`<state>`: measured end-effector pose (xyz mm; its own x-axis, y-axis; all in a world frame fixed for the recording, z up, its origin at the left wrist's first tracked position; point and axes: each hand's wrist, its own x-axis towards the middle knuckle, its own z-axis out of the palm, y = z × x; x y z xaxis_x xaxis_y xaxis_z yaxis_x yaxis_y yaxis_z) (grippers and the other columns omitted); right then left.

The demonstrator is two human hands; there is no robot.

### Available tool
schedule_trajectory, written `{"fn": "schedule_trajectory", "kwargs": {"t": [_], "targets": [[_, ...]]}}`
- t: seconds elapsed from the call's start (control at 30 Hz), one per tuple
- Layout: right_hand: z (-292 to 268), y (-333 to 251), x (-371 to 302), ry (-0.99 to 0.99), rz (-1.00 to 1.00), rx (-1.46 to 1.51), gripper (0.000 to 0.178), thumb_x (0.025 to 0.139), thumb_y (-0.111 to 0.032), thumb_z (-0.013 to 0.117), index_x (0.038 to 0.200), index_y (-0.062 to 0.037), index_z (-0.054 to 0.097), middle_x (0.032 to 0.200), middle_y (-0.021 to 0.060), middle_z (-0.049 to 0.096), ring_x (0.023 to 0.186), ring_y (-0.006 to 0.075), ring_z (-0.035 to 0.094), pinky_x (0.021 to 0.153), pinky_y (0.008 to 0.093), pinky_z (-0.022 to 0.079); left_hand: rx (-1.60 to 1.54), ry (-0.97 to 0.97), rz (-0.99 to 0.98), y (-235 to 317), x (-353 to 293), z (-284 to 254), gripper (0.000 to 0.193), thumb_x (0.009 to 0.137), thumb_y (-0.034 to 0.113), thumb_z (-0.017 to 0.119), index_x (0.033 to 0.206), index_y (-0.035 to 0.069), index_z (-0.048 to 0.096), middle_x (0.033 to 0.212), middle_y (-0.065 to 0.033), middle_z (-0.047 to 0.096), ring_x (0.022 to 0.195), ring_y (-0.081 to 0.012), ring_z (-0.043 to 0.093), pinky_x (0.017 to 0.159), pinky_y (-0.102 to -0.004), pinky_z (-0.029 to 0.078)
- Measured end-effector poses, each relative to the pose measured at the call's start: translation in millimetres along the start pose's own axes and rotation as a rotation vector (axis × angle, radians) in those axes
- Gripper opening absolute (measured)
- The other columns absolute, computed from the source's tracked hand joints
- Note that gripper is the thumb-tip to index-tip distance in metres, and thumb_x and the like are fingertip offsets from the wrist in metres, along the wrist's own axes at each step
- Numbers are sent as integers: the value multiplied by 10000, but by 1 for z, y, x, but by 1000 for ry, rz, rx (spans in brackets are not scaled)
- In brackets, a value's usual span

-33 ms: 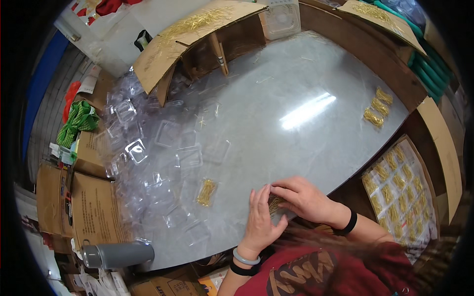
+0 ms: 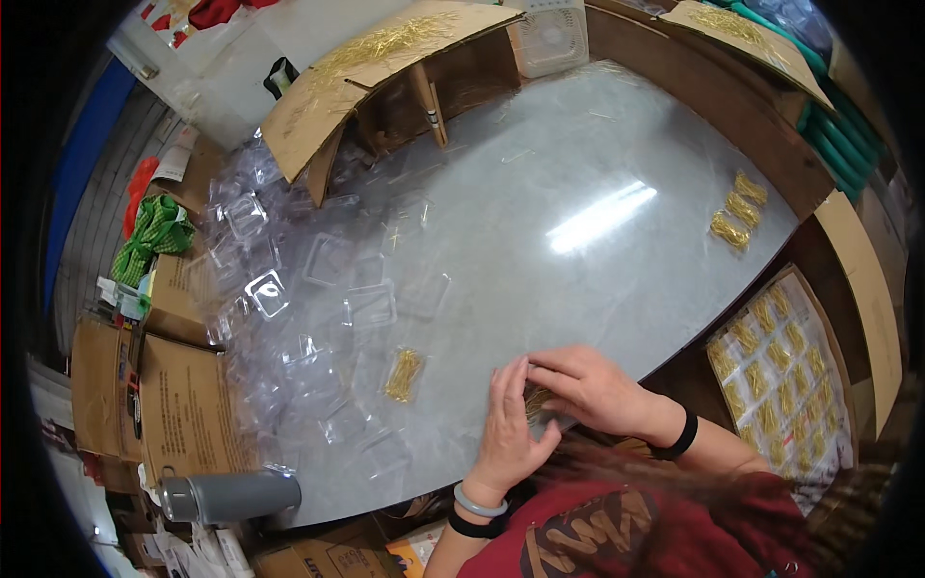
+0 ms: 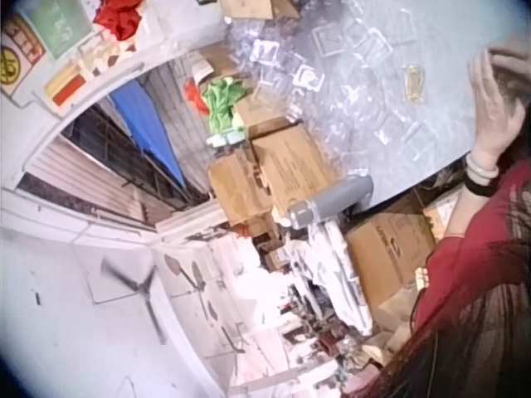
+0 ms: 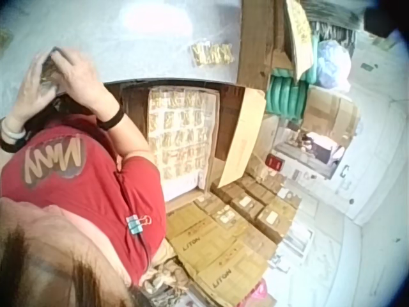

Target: The user is seen sorting and packaging small gold-colored metal hardware pins into clear plastic containers at a workstation.

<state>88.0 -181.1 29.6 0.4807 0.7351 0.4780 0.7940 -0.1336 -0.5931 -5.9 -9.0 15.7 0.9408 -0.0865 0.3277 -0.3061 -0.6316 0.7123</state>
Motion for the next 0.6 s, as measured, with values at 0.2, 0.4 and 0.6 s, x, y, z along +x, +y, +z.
{"fn": "schedule_trajectory", "kwargs": {"t": [0.2, 0.4, 0.6], "targets": [[9, -3, -10, -126, -91, -202, 406, 825, -100, 659, 1218, -13, 608, 1274, 138, 609, 1229, 291, 566, 1077, 425, 425, -88, -3, -56, -4, -2, -7, 830, 823, 3, 665, 1535, -3, 238, 1482, -263, 347, 1391, -445, 352, 1145, -468, 343], [12, -3, -15, -59, -12, -207, 389, 837, -97, 621, 1216, -9, 612, 1250, 136, 620, 1208, 292, 572, 1065, 428, 431, 332, -121, -209, 27, -5, -42, 658, 853, 67, 720, 1435, -22, 427, 1378, -240, 455, 1243, -448, 474, 1005, -478, 440], [14, -8, -13, -65, -50, -237, 403, 839, -98, 601, 1232, -9, 608, 1273, 134, 611, 1221, 289, 561, 1070, 431, 427, 251, -103, -329, 14, -6, -42, 593, 808, 72, 762, 1336, -40, 518, 1154, -195, 539, 964, -365, 604, 818, -418, 508]]}}
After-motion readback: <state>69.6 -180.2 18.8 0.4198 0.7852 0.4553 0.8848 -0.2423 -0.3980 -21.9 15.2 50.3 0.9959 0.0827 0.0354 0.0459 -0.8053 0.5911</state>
